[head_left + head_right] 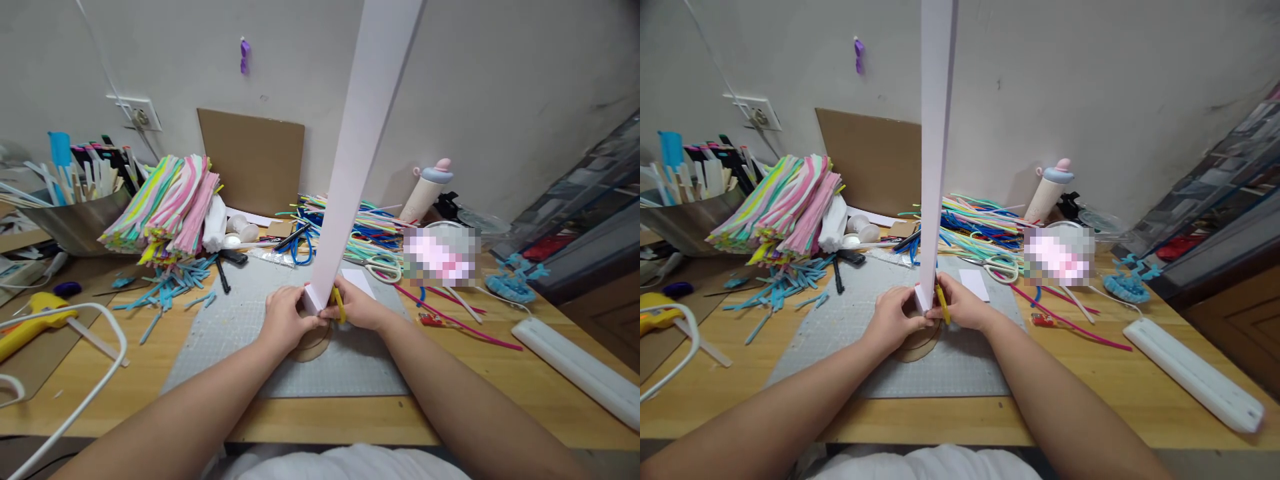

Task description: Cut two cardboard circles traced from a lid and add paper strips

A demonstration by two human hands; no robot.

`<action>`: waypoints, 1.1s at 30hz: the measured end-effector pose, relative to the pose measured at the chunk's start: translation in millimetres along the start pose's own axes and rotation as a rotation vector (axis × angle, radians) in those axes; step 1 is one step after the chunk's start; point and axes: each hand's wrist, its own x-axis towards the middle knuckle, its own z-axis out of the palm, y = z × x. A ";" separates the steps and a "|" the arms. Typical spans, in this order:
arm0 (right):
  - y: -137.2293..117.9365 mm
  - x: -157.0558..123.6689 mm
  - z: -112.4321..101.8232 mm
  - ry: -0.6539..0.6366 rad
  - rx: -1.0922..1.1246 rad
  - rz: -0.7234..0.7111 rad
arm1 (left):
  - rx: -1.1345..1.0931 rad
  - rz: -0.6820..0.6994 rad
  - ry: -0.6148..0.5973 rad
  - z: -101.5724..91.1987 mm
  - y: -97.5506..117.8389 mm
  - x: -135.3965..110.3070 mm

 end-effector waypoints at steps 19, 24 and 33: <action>-10.8 -2.1 -11.1 0.397 0.043 0.351 | 0.004 -0.069 0.090 8.5 4.5 4.4; -10.6 0.4 -19.7 0.482 0.019 0.394 | 0.015 -0.075 0.111 19.9 9.0 23.2; -17.3 3.7 -30.3 0.569 -0.011 0.371 | -0.113 -0.139 0.080 24.0 14.9 47.8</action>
